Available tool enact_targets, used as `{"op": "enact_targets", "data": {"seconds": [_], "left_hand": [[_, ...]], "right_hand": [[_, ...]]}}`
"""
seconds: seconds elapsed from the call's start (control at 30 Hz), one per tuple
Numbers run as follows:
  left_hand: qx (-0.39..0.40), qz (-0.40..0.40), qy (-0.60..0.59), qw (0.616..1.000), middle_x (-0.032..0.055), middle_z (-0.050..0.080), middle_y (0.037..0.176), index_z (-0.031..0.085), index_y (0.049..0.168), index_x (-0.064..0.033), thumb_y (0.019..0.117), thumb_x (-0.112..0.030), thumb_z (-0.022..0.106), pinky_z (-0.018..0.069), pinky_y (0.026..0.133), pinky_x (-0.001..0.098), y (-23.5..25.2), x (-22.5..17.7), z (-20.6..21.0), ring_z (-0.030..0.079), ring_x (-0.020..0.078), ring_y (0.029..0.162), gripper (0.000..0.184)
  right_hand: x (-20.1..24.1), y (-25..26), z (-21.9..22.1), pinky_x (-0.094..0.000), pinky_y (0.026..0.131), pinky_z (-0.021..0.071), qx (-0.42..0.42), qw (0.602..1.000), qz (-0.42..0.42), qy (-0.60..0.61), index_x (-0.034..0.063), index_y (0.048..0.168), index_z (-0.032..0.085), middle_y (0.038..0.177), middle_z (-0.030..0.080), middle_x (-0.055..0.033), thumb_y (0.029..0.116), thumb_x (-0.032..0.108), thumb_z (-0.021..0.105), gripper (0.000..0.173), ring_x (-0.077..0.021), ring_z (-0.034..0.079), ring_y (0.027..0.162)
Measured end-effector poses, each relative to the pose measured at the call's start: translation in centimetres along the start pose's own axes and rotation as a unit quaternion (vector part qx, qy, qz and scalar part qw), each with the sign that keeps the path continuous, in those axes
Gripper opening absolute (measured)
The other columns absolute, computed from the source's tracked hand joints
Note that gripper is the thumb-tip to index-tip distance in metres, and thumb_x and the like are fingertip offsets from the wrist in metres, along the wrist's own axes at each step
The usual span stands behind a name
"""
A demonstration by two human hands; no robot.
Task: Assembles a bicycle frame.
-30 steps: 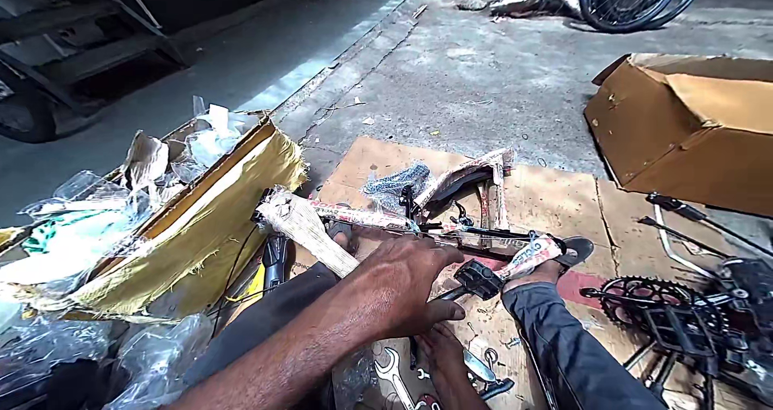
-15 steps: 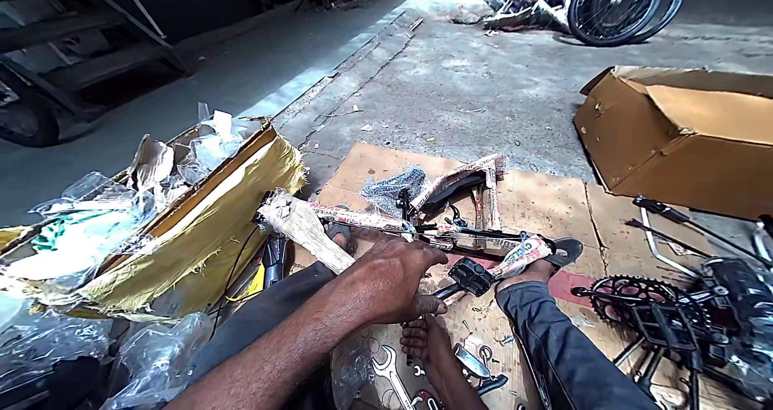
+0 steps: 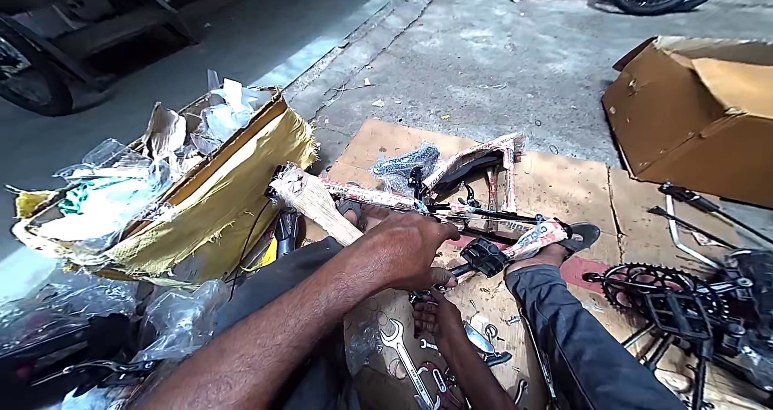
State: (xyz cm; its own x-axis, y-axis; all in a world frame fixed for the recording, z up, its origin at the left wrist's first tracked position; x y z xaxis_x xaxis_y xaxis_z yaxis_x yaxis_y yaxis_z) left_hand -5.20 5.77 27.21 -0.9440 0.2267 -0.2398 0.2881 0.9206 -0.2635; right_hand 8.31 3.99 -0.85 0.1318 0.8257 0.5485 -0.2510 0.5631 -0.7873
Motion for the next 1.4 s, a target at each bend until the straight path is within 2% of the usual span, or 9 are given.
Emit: {"op": "enact_targets", "data": {"seconds": [0.07,0.2,0.57,0.63,0.77,0.97,1.17,1.3,1.4], "left_hand": [[0.005,-0.003,0.001,1.0,0.0006,0.068,0.13,0.059,0.142,-0.0282,0.0902,-0.062,0.069,0.05,0.099,0.0533,0.1,0.1,0.0,0.061,0.023,0.124,0.063],[0.01,0.007,0.008,1.0,0.002,0.07,0.121,0.059,0.141,-0.0275,0.089,-0.062,0.07,0.052,0.095,0.0513,-0.2,-0.1,0.3,0.065,0.0222,0.114,0.063],[0.051,0.004,0.004,0.999,0.0056,0.069,0.12,0.058,0.143,-0.024,0.0912,-0.058,0.07,0.0528,0.096,0.0502,0.3,-0.4,0.7,0.067,0.0238,0.11,0.063],[0.059,-0.008,0.008,0.998,0.0072,0.068,0.125,0.056,0.145,-0.0251,0.091,-0.058,0.071,0.0511,0.098,0.0533,0.3,-0.3,0.6,0.065,0.0263,0.115,0.065],[0.064,-0.016,0.013,0.998,0.0066,0.07,0.121,0.056,0.145,-0.027,0.0898,-0.059,0.071,0.0511,0.098,0.0549,0.6,-0.2,0.9,0.065,0.0271,0.114,0.065],[0.056,-0.012,0.001,0.998,0.0091,0.07,0.12,0.057,0.144,-0.0259,0.0896,-0.058,0.072,0.0514,0.098,0.055,0.6,-0.4,0.8,0.065,0.0288,0.115,0.065],[0.048,-0.026,0.016,0.998,0.0095,0.071,0.115,0.057,0.144,-0.0244,0.0901,-0.056,0.072,0.0523,0.095,0.0555,0.0,-0.5,0.4,0.067,0.0296,0.11,0.064],[0.036,-0.015,-0.002,0.999,0.0094,0.071,0.116,0.056,0.145,-0.0242,0.0902,-0.056,0.072,0.052,0.095,0.055,-1.1,-0.6,-0.1,0.066,0.0293,0.11,0.065],[0.024,-0.012,-0.011,1.0,0.0089,0.071,0.11,0.059,0.142,-0.0231,0.0887,-0.055,0.074,0.0533,0.089,0.0559,-1.5,-0.4,0.0,0.067,0.0291,0.103,0.064]], "right_hand": [[-0.1,0.1,0.1,-0.0397,0.052,0.0577,0.023,1.0,0.018,-0.003,-0.0018,0.1,0.06,0.071,0.068,-0.0151,0.1125,0.045,0.031,0.056,-0.0263,0.068,0.056],[-0.3,0.0,-0.1,-0.0388,0.055,0.0599,-0.014,0.999,-0.013,-0.05,-0.0031,0.12,0.057,0.084,0.069,-0.017,0.1121,0.034,0.041,0.041,-0.0263,0.07,0.062],[-1.4,0.6,-1.8,-0.0383,0.051,0.0581,-0.019,0.985,-0.071,-0.156,-0.0009,0.115,0.06,0.072,0.065,-0.0127,0.1142,0.036,0.033,0.046,-0.0234,0.066,0.054],[-2.1,1.9,-4.1,-0.0379,0.063,0.0599,-0.067,0.908,-0.136,-0.391,0.0038,0.115,0.066,0.081,0.071,-0.0096,0.1117,0.028,0.041,0.035,-0.0209,0.071,0.068],[-5.2,2.5,-6.8,-0.0584,0.097,0.0522,-0.029,0.645,-0.074,-0.76,0.0117,0.123,0.069,0.126,0.068,-0.0163,0.0908,0.025,0.065,0.035,-0.0358,0.065,0.118],[-8.0,3.0,-6.3,-0.0557,0.097,0.0533,-0.019,0.543,-0.078,-0.836,0.0095,0.133,0.066,0.151,0.049,-0.0211,0.1006,0.011,0.052,0.035,-0.041,0.057,0.128],[-5.9,0.6,-6.5,-0.0567,0.102,0.0511,-0.028,0.627,-0.094,-0.773,0.0108,0.153,0.044,0.135,0.065,-0.0186,0.0999,0.02,0.055,0.055,-0.037,0.065,0.121],[-0.5,-2.0,-5.9,-0.0495,0.079,0.0583,-0.071,0.803,-0.289,-0.516,0.001,0.124,0.059,0.09,0.071,-0.0137,0.1081,0.026,0.044,0.033,-0.0292,0.071,0.082],[2.5,-4.5,-3.5,-0.0364,0.067,0.0636,-0.007,0.841,-0.443,-0.311,0.0006,0.11,0.057,0.083,0.071,-0.0042,0.1097,0.025,0.035,0.032,-0.0167,0.072,0.069]]}}
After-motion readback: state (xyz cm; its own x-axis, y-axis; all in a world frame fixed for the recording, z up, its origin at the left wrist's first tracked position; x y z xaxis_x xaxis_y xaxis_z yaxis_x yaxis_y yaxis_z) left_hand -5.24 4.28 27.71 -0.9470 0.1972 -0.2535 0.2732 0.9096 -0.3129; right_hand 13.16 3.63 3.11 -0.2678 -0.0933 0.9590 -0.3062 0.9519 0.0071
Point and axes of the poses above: each hand's wrist, its own y-axis towards the middle knuckle, its own z-axis out of the palm, x = y × z, the point moved 3 cm from there along y, towards the middle knuckle
